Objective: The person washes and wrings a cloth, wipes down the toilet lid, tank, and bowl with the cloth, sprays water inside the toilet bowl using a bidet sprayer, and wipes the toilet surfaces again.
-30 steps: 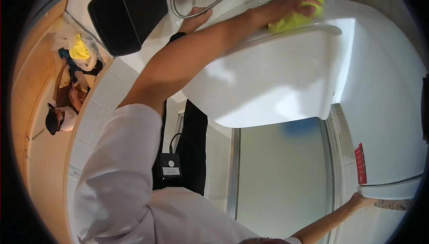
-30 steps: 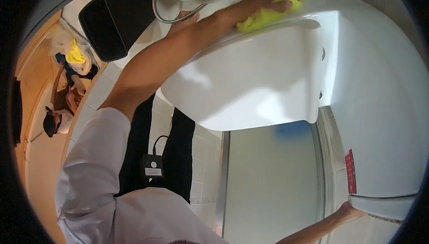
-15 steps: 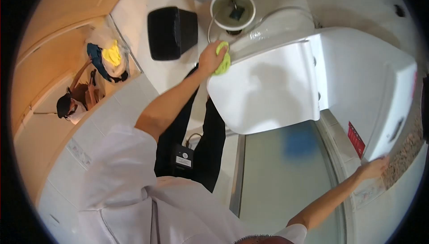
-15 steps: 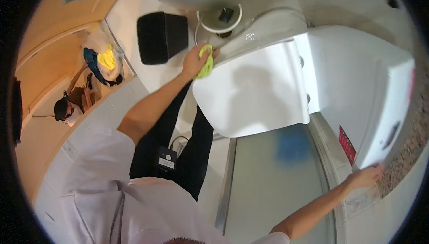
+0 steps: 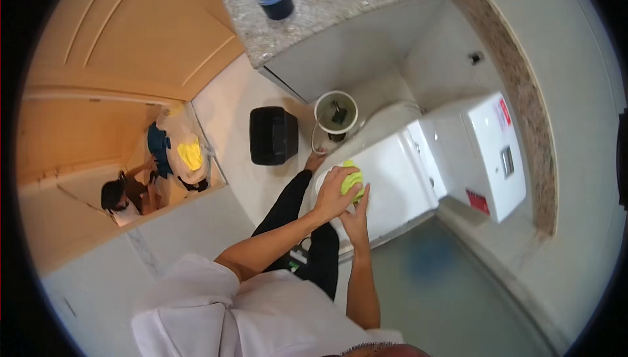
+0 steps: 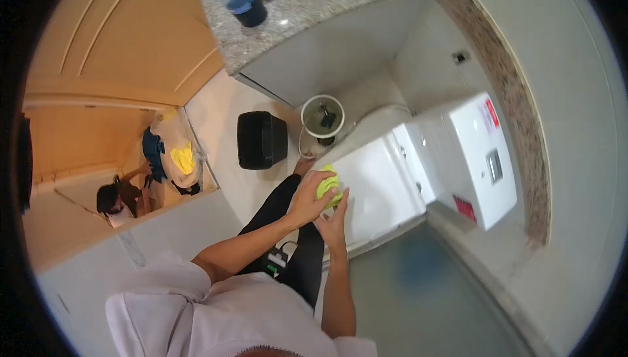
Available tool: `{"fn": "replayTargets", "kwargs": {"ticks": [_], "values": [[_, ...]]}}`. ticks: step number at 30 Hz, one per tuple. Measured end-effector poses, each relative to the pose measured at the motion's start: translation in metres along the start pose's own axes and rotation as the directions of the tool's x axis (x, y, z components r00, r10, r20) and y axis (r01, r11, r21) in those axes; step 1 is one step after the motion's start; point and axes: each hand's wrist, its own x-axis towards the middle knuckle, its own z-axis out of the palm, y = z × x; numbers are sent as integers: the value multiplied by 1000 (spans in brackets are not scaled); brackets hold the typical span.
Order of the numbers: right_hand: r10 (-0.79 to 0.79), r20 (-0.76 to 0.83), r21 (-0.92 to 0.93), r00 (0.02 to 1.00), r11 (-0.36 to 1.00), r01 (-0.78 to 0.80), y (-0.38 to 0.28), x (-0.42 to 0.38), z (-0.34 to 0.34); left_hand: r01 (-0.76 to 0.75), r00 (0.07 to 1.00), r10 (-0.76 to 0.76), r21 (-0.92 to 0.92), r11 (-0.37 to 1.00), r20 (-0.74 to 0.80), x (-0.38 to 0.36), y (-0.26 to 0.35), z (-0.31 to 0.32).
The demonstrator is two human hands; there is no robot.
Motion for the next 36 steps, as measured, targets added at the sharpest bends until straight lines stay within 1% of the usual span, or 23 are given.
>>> {"fn": "replayTargets", "kwargs": {"ticks": [2, 3, 4, 5, 8, 11, 13, 14, 16, 17, 19, 21, 23, 24, 26, 29, 30, 31, 32, 33, 34, 35, 36], "values": [[-151, 119, 228, 981, 966, 121, -4, 1, 4, 50, 996, -42, -94, 994, 82, -15, 3, 3], [-149, 169, 257, 974, 961, 102, -3, 0, -4, 101, 990, -81, -181, 978, 112, -17, 4, 8], [-144, 218, 288, 965, 954, 77, 2, -6, -13, 268, 950, -186, -344, 900, 253, -22, 10, 5], [-66, 248, 328, 966, 945, -19, 0, -14, -19, 330, 921, -194, -415, 848, 337, -29, 11, 5], [97, 250, 374, 964, 908, -188, -9, -39, -28, 431, 848, -219, -389, 814, 483, -50, 26, -4], [165, 400, 409, 901, 848, -337, 18, -42, -25, 508, 798, -282, -343, 790, 532, -60, 21, -4], [195, 344, 354, 918, 879, -319, 34, -48, -17, 121, 873, -120, 29, 992, 473, -68, 10, 1], [199, 361, 354, 911, 874, -332, 42, -50, -13, 134, 875, -138, 41, 990, 465, -75, 5, 4], [136, 261, 431, 956, 869, -241, 48, -58, -3, -272, 942, 165, 374, 887, 292, -85, 10, 2], [138, 284, 432, 949, 865, -256, 53, -59, 1, -255, 948, 148, 393, 883, 283, -85, 2, 0], [110, 259, 336, 960, 921, -196, 63, -61, 4, 135, 895, -164, 97, 986, 415, -80, -15, -1], [124, 281, 248, 952, 949, -197, 67, -71, 9, 245, 881, -256, 78, 966, 398, -84, -19, -7], [36, 156, 139, 987, 989, -58, 65, -82, 17, 598, 754, -471, -182, 781, 458, -85, -14, -15], [23, 162, 130, 987, 990, -44, 61, -87, 19, 589, 764, -462, -196, 784, 449, -88, -14, -18], [86, 221, 309, 971, 939, -153, 50, -90, 23, 610, 758, -445, -277, 742, 477, -97, -17, -25], [219, 444, 511, 869, 735, -446, 46, -90, 35, 546, 780, -404, -206, 812, 477, -96, -10, -45], [245, 448, 538, 860, 694, -478, 52, -89, 42, 500, 750, -370, -105, 859, 548, -88, -19, -53], [218, 458, 593, 862, 647, -479, 44, -91, 49, 470, 775, -341, -124, 874, 531, -84, -13, -61], [209, 470, 589, 857, 650, -481, 41, -90, 56, 138, 872, -209, 188, 972, 442, -84, -6, -69], [219, 432, 589, 875, 666, -458, 37, -89, 66, -173, 918, -46, 501, 848, 395, -84, -3, -77], [238, 458, 548, 856, 683, -483, 42, -88, 72, -174, 925, -32, 498, 850, 378, -83, -18, -82], [263, 480, 508, 837, 695, -509, 47, -84, 80, -15, 875, -111, 255, 967, 472, -80, -38, -86], [256, 478, 502, 840, 706, -500, 42, -78, 88, 176, 800, -148, 9, 984, 582, -72, -44, -97]]}}
